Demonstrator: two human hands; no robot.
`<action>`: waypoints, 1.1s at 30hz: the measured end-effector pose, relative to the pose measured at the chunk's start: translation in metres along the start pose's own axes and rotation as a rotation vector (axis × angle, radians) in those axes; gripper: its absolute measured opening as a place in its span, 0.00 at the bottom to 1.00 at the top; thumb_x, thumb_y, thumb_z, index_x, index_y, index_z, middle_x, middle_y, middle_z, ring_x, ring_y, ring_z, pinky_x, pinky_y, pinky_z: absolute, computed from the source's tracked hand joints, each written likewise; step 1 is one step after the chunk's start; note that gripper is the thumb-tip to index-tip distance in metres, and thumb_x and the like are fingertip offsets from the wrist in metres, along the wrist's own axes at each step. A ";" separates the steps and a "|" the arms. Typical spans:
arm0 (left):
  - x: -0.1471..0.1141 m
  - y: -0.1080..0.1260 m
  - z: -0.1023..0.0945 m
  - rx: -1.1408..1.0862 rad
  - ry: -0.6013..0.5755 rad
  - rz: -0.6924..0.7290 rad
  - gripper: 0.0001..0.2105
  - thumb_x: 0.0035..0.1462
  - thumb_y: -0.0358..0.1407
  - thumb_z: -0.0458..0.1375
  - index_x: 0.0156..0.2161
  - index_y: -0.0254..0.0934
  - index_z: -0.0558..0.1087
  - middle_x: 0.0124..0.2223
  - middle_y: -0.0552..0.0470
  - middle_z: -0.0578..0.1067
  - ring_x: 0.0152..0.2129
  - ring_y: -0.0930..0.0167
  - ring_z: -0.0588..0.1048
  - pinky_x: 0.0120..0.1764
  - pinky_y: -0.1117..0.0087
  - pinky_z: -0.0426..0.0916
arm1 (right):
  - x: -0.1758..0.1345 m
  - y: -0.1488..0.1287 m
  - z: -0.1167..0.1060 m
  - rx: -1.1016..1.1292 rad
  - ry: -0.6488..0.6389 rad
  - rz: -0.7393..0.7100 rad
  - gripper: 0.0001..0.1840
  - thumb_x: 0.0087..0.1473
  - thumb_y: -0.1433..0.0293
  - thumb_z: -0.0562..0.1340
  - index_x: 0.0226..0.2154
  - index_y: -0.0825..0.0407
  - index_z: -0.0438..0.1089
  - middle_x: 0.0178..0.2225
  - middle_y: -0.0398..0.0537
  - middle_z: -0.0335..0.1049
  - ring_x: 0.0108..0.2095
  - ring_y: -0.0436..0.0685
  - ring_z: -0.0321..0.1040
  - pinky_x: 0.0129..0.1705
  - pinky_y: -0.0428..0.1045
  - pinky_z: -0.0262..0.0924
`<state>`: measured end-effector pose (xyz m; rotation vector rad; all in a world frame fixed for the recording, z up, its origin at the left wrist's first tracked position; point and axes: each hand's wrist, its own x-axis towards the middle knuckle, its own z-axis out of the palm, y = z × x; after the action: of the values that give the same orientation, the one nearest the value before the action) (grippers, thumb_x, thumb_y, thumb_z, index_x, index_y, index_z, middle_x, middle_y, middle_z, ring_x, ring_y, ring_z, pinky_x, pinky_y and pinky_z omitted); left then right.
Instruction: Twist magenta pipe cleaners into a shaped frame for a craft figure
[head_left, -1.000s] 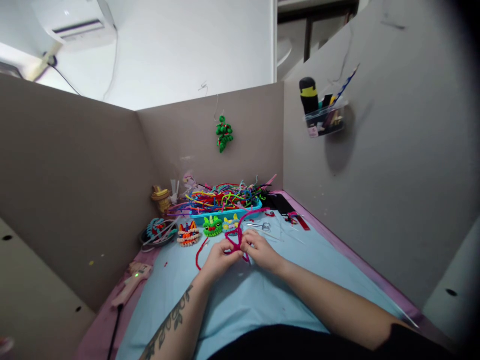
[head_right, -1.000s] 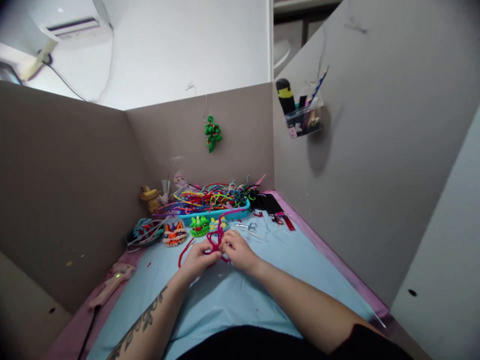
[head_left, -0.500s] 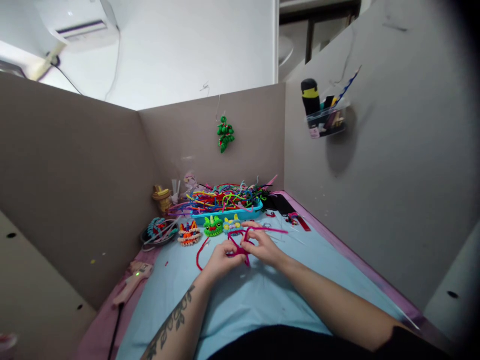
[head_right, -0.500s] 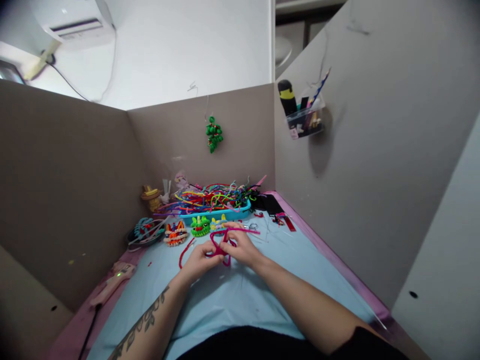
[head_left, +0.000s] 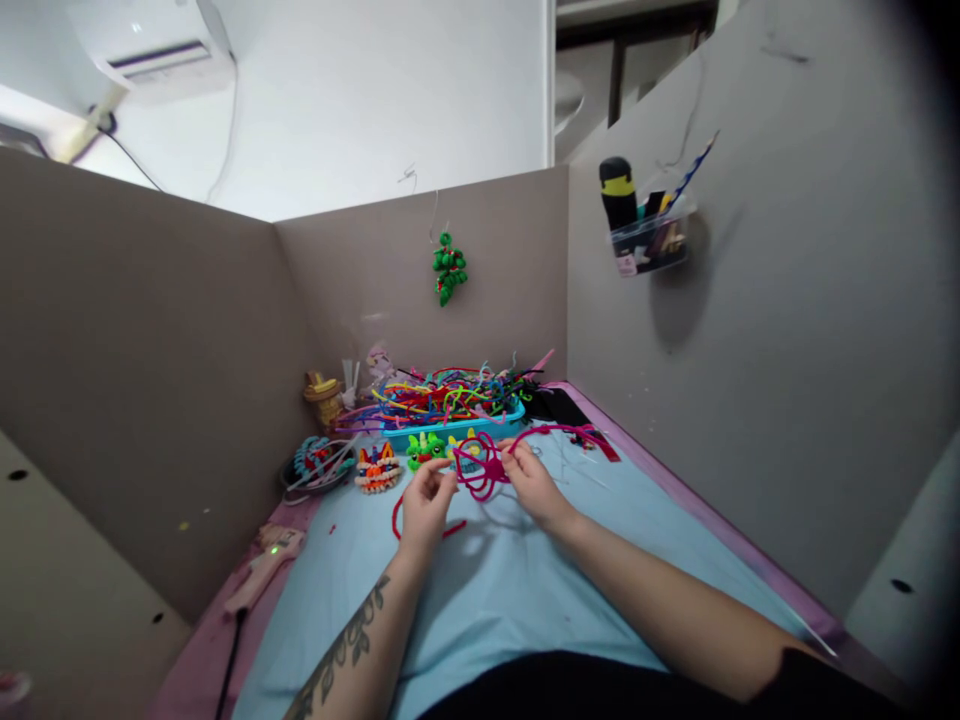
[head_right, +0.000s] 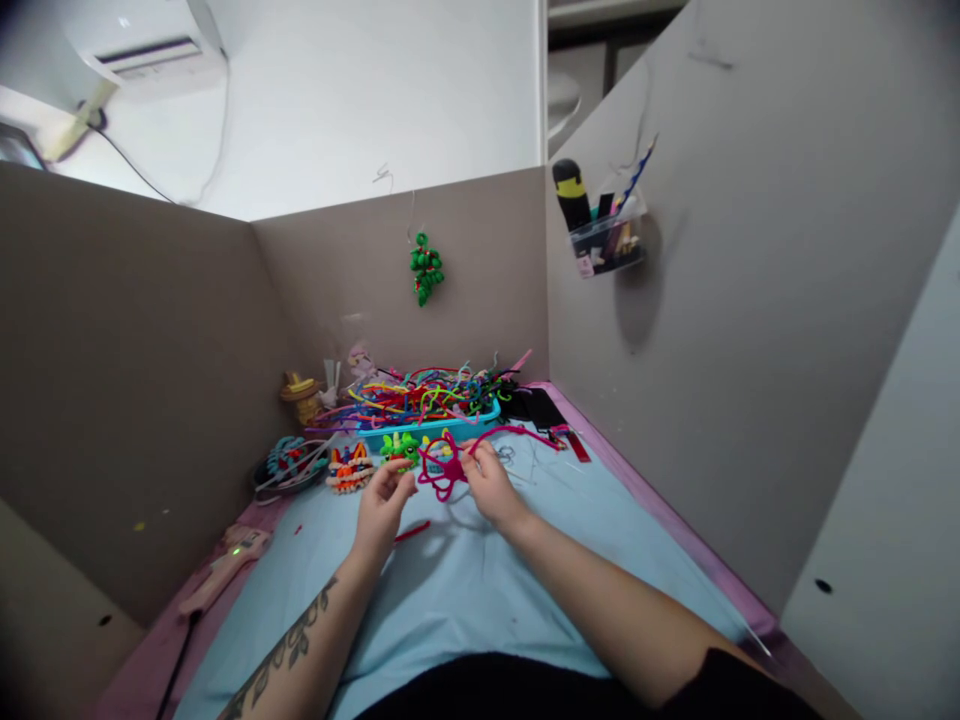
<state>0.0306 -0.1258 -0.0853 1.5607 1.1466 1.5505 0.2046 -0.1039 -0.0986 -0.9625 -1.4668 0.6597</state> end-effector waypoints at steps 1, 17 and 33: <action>-0.002 0.000 0.003 0.004 -0.045 0.010 0.17 0.50 0.40 0.57 0.45 0.34 0.67 0.25 0.54 0.71 0.25 0.72 0.71 0.32 0.70 0.66 | -0.001 0.000 0.002 0.000 0.004 -0.008 0.21 0.55 0.53 0.49 0.31 0.52 0.64 0.42 0.53 0.61 0.45 0.56 0.59 0.51 0.54 0.54; -0.012 0.004 0.014 0.003 -0.147 -0.047 0.30 0.45 0.38 0.61 0.55 0.36 0.59 0.23 0.57 0.70 0.18 0.73 0.70 0.23 0.73 0.65 | -0.014 -0.015 0.008 0.018 -0.059 0.081 0.13 0.48 0.59 0.60 0.23 0.52 0.67 0.43 0.52 0.64 0.45 0.60 0.61 0.51 0.56 0.54; -0.014 0.011 0.015 -0.097 -0.147 -0.071 0.27 0.44 0.34 0.62 0.51 0.36 0.62 0.25 0.56 0.71 0.23 0.72 0.72 0.27 0.73 0.67 | -0.012 -0.010 0.009 -0.199 0.034 0.110 0.16 0.44 0.58 0.62 0.18 0.53 0.65 0.25 0.45 0.67 0.31 0.56 0.64 0.37 0.50 0.56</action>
<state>0.0482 -0.1406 -0.0823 1.5264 1.0191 1.4000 0.1935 -0.1178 -0.0969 -1.2090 -1.4767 0.5809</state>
